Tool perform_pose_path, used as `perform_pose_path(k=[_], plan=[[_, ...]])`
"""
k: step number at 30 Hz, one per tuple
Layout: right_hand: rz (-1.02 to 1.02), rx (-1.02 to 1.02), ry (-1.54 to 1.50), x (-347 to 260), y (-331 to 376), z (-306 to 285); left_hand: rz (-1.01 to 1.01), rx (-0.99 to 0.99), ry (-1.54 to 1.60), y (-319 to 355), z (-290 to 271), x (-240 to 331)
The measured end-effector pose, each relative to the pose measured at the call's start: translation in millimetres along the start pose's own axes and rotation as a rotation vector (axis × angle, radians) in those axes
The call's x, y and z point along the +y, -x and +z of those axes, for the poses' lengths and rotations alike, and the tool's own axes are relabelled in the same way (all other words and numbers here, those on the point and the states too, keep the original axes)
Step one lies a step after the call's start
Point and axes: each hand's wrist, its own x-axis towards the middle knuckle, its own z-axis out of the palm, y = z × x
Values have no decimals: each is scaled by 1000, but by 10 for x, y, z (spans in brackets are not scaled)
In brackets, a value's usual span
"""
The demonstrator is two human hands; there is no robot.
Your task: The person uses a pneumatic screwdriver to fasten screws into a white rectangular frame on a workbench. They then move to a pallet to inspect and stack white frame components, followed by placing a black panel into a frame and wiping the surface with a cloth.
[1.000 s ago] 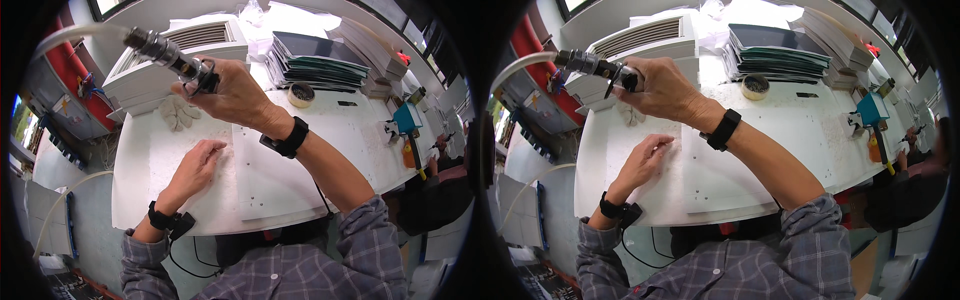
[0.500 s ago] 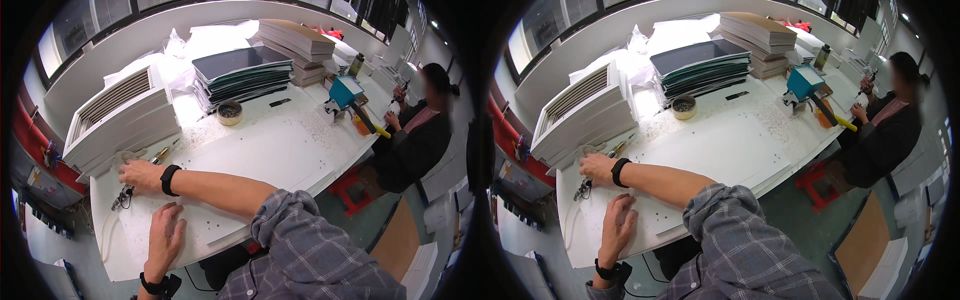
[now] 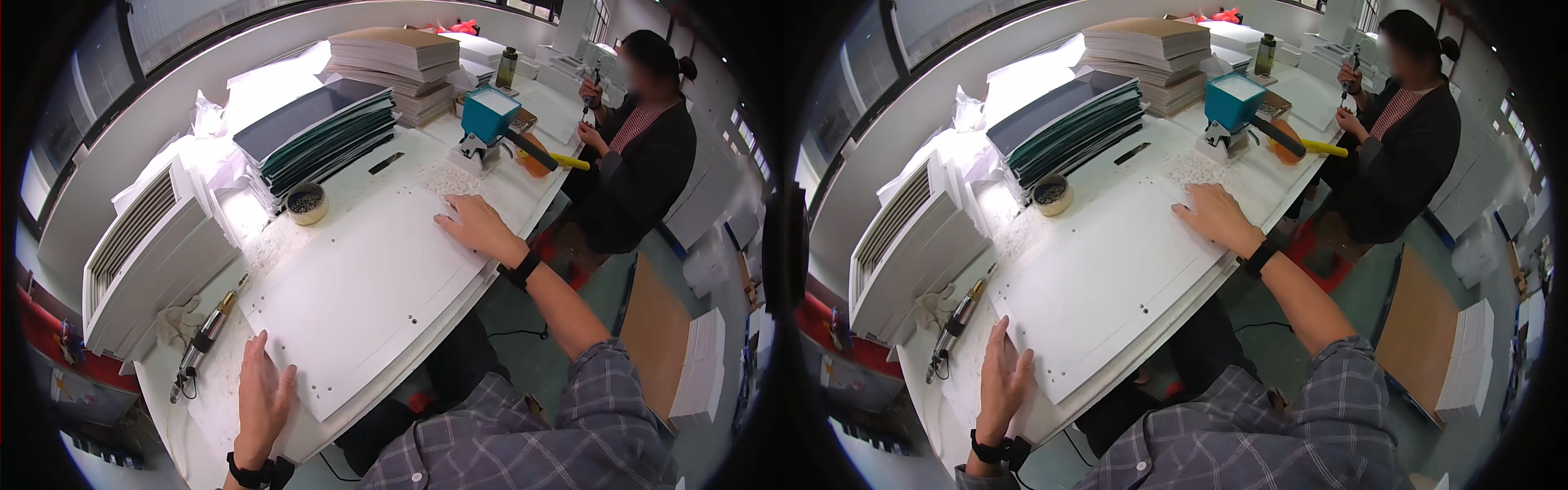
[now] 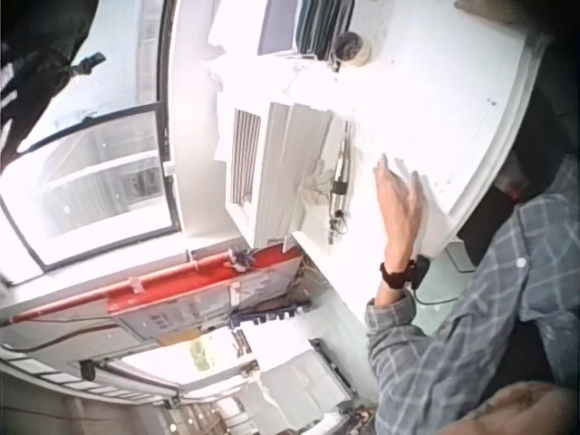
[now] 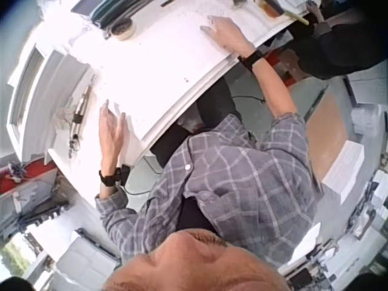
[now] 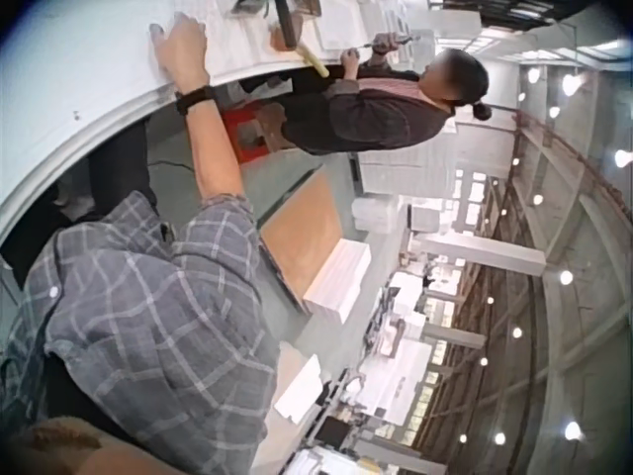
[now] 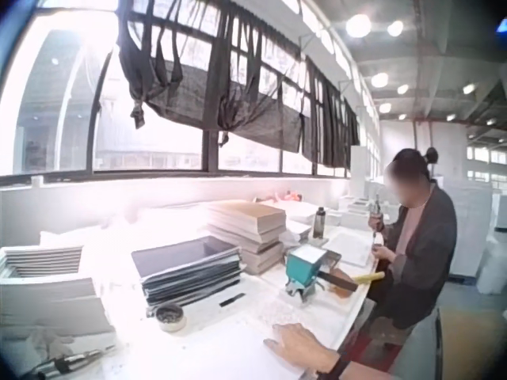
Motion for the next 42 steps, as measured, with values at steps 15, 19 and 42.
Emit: perform_pose_path(k=[15,19,42], plan=[[502,59,-601,222,2111,-424,-79,61,223,178,530,493],[612,206,-722,345,2490,-42,-127,190,660,175,761,717],[1043,1427,-752,376,6034,-656,319,-679,745,-110,3206,2714]])
